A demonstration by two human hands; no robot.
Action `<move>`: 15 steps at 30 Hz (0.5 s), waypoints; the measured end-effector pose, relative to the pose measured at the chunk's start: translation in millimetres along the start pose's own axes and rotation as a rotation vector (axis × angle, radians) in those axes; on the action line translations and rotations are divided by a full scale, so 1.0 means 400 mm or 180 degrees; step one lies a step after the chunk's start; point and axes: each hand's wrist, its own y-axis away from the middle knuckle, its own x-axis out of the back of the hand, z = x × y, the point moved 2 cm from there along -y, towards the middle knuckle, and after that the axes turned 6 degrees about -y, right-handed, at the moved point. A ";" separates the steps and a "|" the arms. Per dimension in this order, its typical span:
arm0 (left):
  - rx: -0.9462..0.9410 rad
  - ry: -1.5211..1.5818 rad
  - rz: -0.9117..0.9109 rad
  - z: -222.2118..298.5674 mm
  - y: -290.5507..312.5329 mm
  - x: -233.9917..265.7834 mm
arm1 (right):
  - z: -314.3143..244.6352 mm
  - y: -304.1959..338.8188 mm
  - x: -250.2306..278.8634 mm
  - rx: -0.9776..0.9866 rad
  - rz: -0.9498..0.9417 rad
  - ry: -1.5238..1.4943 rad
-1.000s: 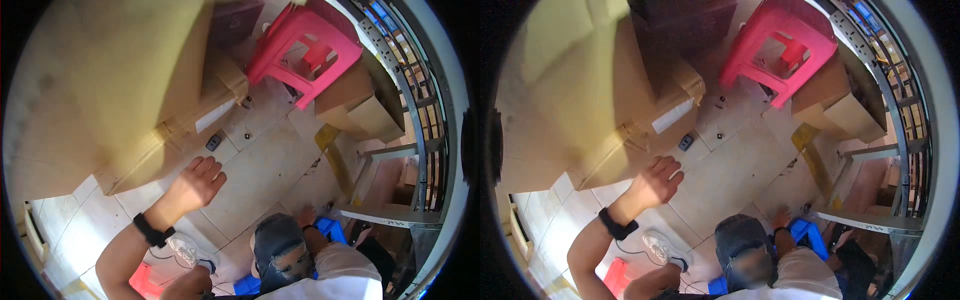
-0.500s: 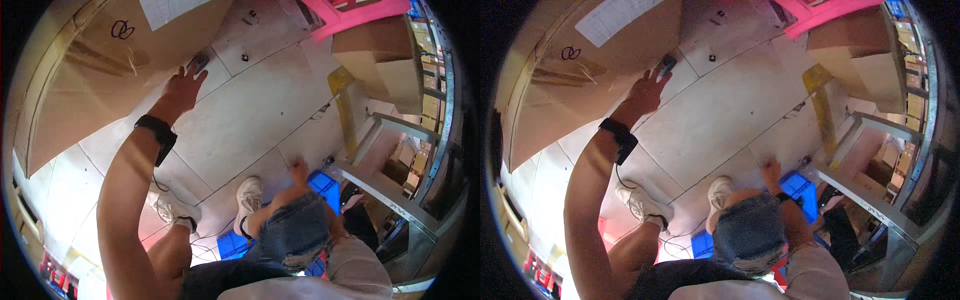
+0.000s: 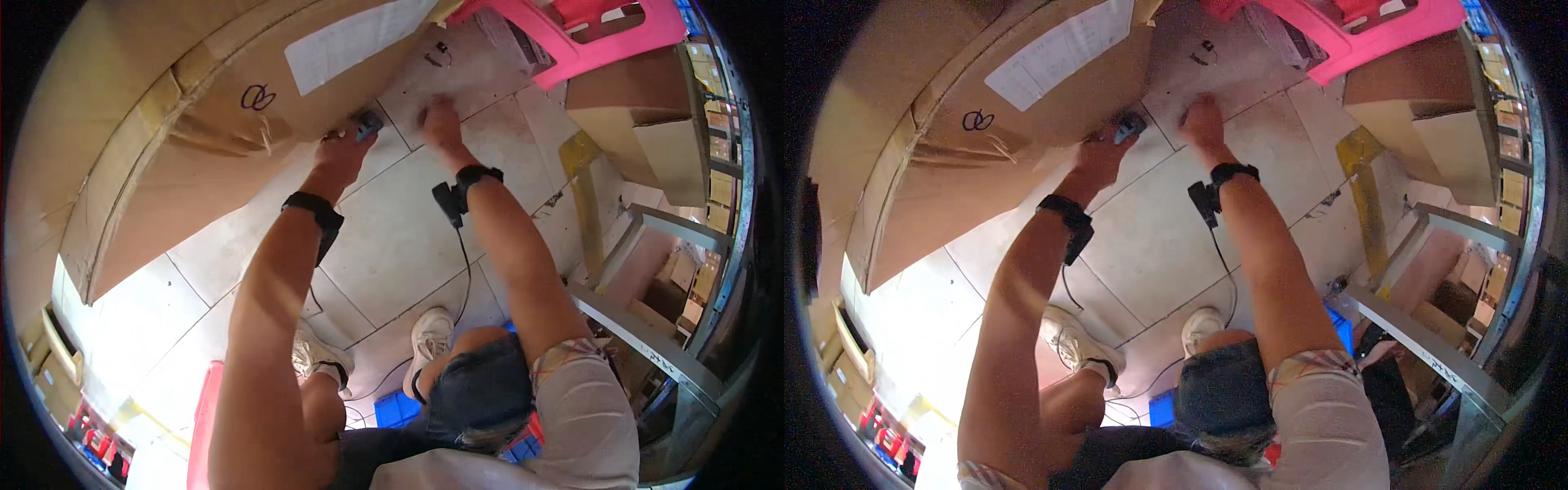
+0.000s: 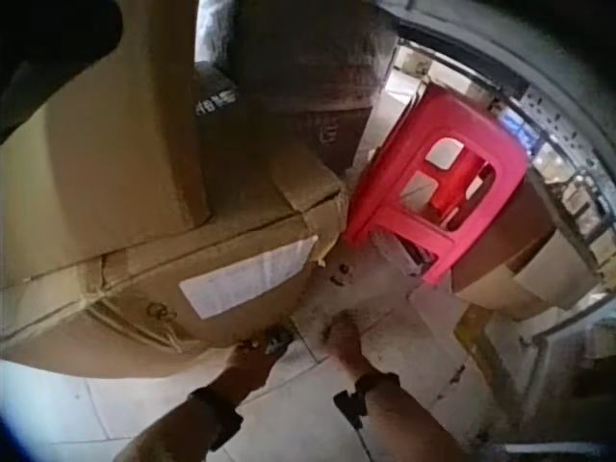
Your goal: Assembling electronics components at a factory workstation and packing finished products into a cardboard box.
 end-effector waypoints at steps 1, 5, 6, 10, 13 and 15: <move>0.0122 -0.0016 0.0027 -0.010 0.014 -0.011 | -0.043 0.031 -0.023 0.0429 0.0142 0.0302; 0.0212 -0.0304 -0.0110 0.040 0.032 0.057 | -0.006 -0.034 -0.014 0.0362 0.0214 0.0542; 0.0109 -0.0233 -0.0443 0.055 0.037 0.053 | 0.029 -0.094 0.008 0.0000 0.0126 0.0315; -0.0160 -0.0356 0.0133 0.065 0.165 -0.023 | 0.103 -0.256 0.039 0.0220 0.1062 -0.0582; -0.0462 -0.0520 -0.0226 0.054 0.278 -0.036 | 0.114 -0.334 -0.012 0.0119 0.0590 -0.0171; -0.0218 0.0000 0.0533 0.152 0.181 0.038 | 0.300 -0.484 0.165 0.0086 0.0558 -0.0457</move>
